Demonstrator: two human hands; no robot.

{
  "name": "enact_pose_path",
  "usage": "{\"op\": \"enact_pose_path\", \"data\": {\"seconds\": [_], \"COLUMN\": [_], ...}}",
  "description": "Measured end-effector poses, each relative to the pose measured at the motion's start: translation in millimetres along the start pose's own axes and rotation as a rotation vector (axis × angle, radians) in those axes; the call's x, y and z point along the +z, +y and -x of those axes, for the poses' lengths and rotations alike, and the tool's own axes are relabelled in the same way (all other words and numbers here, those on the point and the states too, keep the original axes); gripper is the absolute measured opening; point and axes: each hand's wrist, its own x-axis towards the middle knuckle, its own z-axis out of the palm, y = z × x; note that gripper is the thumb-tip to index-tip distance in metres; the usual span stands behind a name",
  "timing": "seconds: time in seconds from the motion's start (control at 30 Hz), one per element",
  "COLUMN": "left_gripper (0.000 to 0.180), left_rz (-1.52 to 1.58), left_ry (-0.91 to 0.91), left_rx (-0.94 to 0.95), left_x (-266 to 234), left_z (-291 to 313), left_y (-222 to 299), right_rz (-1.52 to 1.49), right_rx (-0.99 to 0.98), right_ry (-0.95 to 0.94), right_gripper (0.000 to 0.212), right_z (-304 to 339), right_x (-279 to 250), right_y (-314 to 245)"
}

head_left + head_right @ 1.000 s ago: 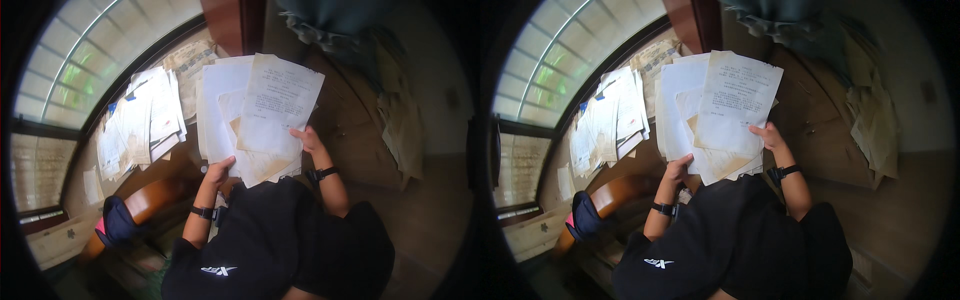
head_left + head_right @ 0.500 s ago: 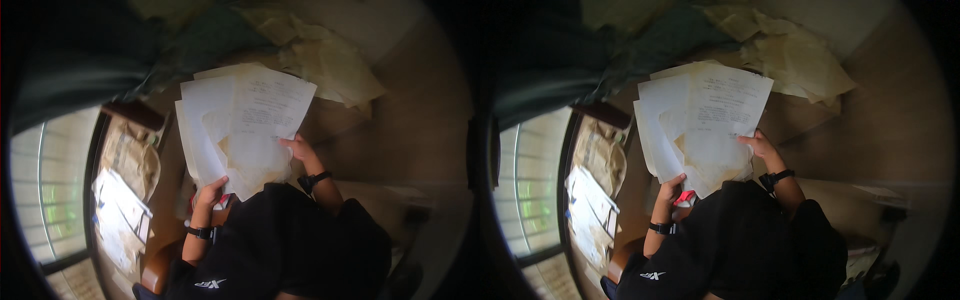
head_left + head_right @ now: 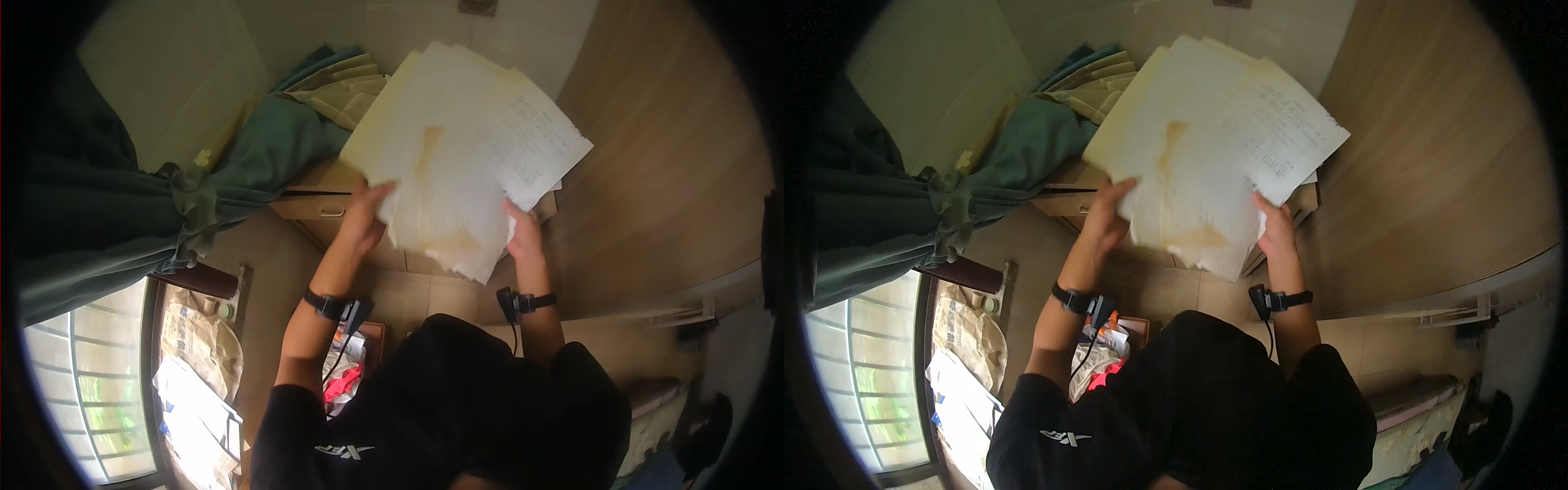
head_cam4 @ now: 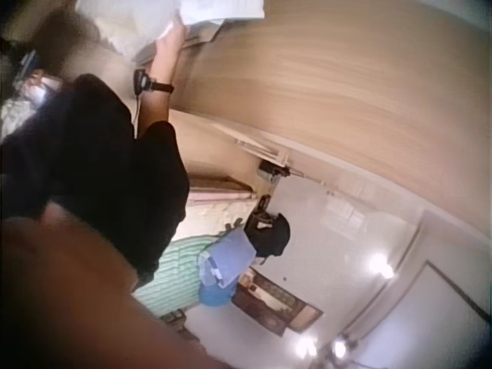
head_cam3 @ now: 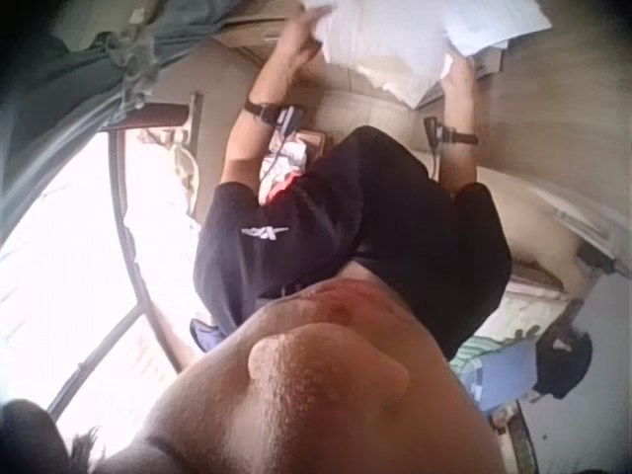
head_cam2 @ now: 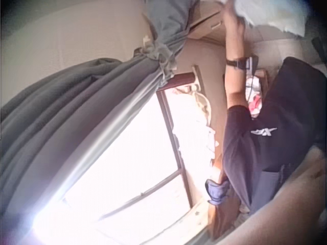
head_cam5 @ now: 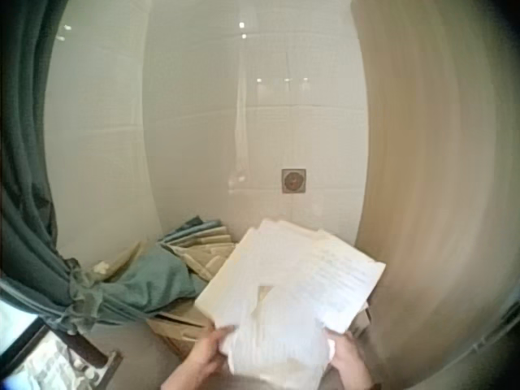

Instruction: The person picks up papers from a nightstand, stacks them, places them on a cabinet, and throws a plastic bag into a trash can.

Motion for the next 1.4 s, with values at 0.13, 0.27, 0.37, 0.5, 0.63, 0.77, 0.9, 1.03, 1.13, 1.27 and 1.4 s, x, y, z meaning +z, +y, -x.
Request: {"op": "enact_pose_path", "data": {"seconds": [0.13,0.27,0.37,0.5,0.63,0.77,0.9,1.03,1.13,1.27,1.4], "left_gripper": [0.077,0.053,0.019,0.018,0.044,0.07,0.059,0.077,0.085,0.09,0.096], "left_rz": [0.167,-0.066,-0.18,-0.045,-0.285,-0.354,0.054,0.566,0.724,0.616,0.555], "left_ry": [0.073,0.069,0.12,0.178,0.425,0.471,0.274,0.175,0.099,0.387,0.491], "left_rx": [0.059,0.022,-0.06,-0.148,-0.105,-0.043,0.014,0.23,0.501,0.6,0.696], "left_x": [25,7,-33,-117,-126,-123,-114,-107,-123,-126,-110], "left_z": [-25,-15,12,78,144,161,166,204,242,304,360], "left_y": [6,-12,-37,-67,-68,-63,-56,-59,-75,-64,-44], "right_rz": [-0.145,-0.066,-0.005,0.026,-0.02,0.496,0.626,0.521,0.496,0.495,0.408], "right_rx": [-0.006,0.03,0.037,0.315,0.924,0.672,-0.143,-0.413,-0.682,-0.739,-0.649], "right_ry": [0.077,0.188,0.14,-0.161,-0.614,-0.886,-1.232,-1.585,-1.787,-1.919,-2.064], "right_gripper": [0.04,0.039,0.036,0.034,0.032,0.03,0.035,0.044,0.056,0.069,0.066], "right_z": [-46,-64,-65,-33,11,55,90,139,182,238,285], "right_x": [-2,10,5,-7,7,73,152,210,232,246,261], "right_y": [-10,-15,-17,-6,41,95,123,159,208,240,251]}}
